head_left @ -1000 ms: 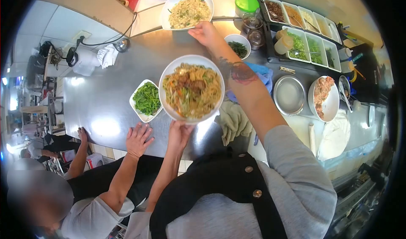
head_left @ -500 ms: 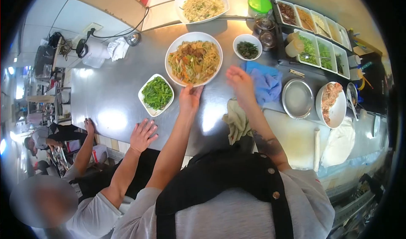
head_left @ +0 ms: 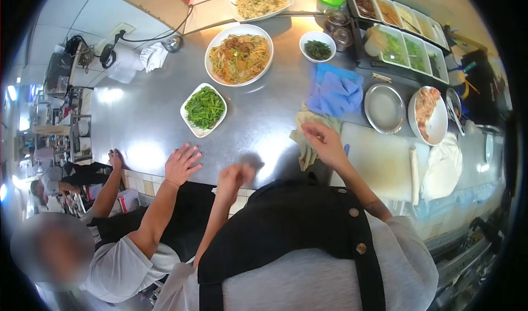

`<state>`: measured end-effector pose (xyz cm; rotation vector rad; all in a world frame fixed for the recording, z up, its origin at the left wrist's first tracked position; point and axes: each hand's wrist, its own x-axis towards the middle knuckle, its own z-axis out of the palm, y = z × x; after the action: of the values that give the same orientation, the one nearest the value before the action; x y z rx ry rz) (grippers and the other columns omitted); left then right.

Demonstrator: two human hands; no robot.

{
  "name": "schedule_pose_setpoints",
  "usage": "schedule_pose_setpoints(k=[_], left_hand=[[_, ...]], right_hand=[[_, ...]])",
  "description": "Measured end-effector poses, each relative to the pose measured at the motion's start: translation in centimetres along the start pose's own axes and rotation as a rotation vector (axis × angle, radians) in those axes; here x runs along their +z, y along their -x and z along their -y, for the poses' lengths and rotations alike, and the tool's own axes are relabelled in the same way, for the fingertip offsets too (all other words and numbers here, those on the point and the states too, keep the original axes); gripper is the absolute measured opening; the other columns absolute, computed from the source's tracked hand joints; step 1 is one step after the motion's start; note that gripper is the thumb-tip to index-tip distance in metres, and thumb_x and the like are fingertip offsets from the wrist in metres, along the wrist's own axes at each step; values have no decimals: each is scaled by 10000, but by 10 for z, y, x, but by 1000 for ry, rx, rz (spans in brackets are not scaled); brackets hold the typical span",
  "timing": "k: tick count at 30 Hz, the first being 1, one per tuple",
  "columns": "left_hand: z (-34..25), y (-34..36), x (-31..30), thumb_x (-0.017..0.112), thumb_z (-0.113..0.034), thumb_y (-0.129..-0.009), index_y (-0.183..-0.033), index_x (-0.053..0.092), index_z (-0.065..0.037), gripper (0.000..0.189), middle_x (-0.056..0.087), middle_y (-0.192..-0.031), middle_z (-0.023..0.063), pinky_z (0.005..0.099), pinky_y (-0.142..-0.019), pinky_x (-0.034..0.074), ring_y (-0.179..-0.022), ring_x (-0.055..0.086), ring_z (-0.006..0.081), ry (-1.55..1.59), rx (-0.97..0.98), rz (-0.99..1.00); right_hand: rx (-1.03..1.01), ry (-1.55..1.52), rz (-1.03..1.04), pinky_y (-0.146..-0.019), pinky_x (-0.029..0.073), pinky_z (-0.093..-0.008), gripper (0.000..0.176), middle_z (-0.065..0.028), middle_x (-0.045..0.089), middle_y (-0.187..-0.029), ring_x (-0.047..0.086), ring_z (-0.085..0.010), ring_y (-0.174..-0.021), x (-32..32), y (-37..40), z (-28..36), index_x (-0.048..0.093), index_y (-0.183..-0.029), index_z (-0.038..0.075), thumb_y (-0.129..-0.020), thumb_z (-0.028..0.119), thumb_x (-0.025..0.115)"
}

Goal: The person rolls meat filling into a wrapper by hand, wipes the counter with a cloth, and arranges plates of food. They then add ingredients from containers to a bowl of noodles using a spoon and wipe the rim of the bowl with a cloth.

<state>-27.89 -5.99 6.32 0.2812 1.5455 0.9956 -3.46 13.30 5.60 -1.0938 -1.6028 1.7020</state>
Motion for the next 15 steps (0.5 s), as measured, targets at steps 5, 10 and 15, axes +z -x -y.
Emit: schedule_pose_setpoints(k=[5,10,15], left_hand=[[44,37,-37,450,-325,-919,-1174,497,-28,395,617,-1049,103,328,-700,491,-834,625,201,-509,76,21],[82,41,-70,435,-352,-917,-1183,482,-72,389,608,-1041,67,335,-668,487,-774,624,201,-955,411,-20],[-27,-8,-93,414,-316,-915,-1174,497,-93,352,540,-1169,86,420,-730,471,-951,572,240,-259,284,-309]], right_hand=[[-49,308,-2,-837,467,-330,272,-140,601,-1066,589,-279,-967,-9,37,11,592,-1072,25,-804,20,542],[-350,480,-127,-924,417,-375,316,-161,525,-1194,505,-347,-1101,7,38,26,573,-1094,54,-780,20,564],[-362,472,-187,-936,407,-383,349,-166,481,-1253,482,-353,-1138,18,53,40,564,-1117,66,-771,28,586]])
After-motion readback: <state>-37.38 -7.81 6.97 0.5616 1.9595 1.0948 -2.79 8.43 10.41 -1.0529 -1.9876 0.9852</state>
